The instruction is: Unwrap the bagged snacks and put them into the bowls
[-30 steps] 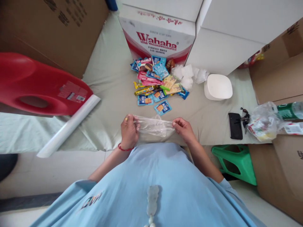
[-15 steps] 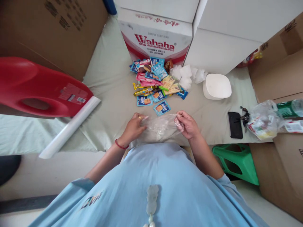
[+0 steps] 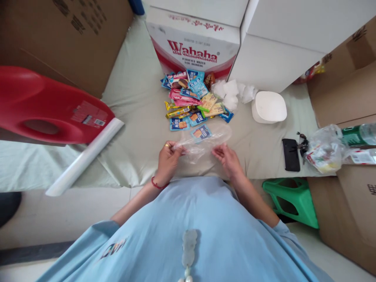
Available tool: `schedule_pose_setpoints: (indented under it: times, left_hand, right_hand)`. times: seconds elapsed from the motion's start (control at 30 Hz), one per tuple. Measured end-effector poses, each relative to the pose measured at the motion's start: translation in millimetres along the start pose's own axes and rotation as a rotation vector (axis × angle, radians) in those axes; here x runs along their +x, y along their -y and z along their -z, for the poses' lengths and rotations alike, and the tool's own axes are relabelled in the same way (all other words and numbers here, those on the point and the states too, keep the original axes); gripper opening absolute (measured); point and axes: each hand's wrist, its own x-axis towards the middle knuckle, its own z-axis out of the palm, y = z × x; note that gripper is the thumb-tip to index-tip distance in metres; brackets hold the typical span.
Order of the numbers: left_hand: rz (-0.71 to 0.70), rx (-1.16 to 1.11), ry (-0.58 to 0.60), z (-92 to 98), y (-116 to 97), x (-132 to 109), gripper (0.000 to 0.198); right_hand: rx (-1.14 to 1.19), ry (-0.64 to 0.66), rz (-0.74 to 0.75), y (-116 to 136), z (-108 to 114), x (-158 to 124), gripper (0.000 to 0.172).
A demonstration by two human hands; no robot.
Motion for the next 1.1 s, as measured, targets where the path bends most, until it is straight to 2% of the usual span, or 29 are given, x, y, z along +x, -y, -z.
schedule_pose_setpoints:
  times: [0.07, 0.2, 0.27, 0.37, 0.5, 0.6, 0.67, 0.7, 0.77, 0.8, 0.83, 0.87, 0.93, 1.0, 1.03, 1.1]
  left_hand:
    - [-0.031, 0.032, 0.024, -5.0, 1, -5, 0.027]
    - [-0.054, 0.013, 0.057, -4.1, 0, -5, 0.028]
    - [0.002, -0.086, -0.002, 3.8, -1, 1, 0.030]
    - [0.127, -0.189, -0.079, 22.1, -2, 16, 0.033]
    - [0.228, -0.099, -0.034, 46.2, 0, 35, 0.031]
    - [0.254, -0.046, -0.049, 58.8, 1, 46, 0.026]
    - [0.203, 0.024, -0.138, 64.2, -3, 49, 0.027]
    - [0.133, 0.094, -0.212, 65.6, -7, 49, 0.029]
    - [-0.092, 0.288, -0.364, 64.9, -16, 44, 0.032]
    - [-0.224, 0.391, -0.390, 62.4, -22, 40, 0.030]
    - [-0.345, 0.482, -0.351, 58.6, -26, 35, 0.024]
    - [-0.440, 0.552, -0.243, 53.8, -31, 30, 0.017]
    - [-0.551, 0.675, 0.102, 43.1, -34, 23, 0.009]
    - [-0.573, 0.811, 0.422, 34.3, -29, 18, 0.016]
    - [-0.567, 0.886, 0.521, 31.8, -23, 16, 0.019]
    - [-0.550, 1.016, 0.605, 30.6, -7, 12, 0.023]
  right_hand:
    - [-0.094, 0.035, -0.029, -8, -10, -8, 0.063]
    - [-0.248, -0.014, 0.021, -10, -18, -6, 0.050]
    - [-0.205, -0.008, 0.026, -5, -13, -1, 0.046]
    - [-0.067, 0.037, -0.065, 5, 1, 3, 0.048]
    - [-0.068, 0.097, -0.194, 11, 18, 4, 0.049]
    - [-0.187, 0.090, -0.173, 4, 23, 7, 0.044]
    - [-0.275, 0.054, -0.082, -2, 23, 9, 0.039]
    - [-0.311, 0.043, -0.030, -6, 23, 9, 0.037]
    - [-0.353, 0.046, 0.041, -11, 22, 10, 0.034]
    - [-0.363, 0.059, 0.055, -13, 21, 10, 0.033]
    - [-0.372, 0.074, 0.061, -15, 20, 10, 0.032]
    - [-0.381, 0.085, 0.067, -16, 19, 10, 0.032]
    - [-0.402, 0.096, 0.084, -17, 19, 9, 0.034]
    - [-0.424, 0.097, 0.100, -16, 23, 8, 0.034]
    - [-0.435, 0.096, 0.100, -16, 26, 8, 0.034]
    - [-0.450, 0.098, 0.074, -14, 36, 6, 0.034]
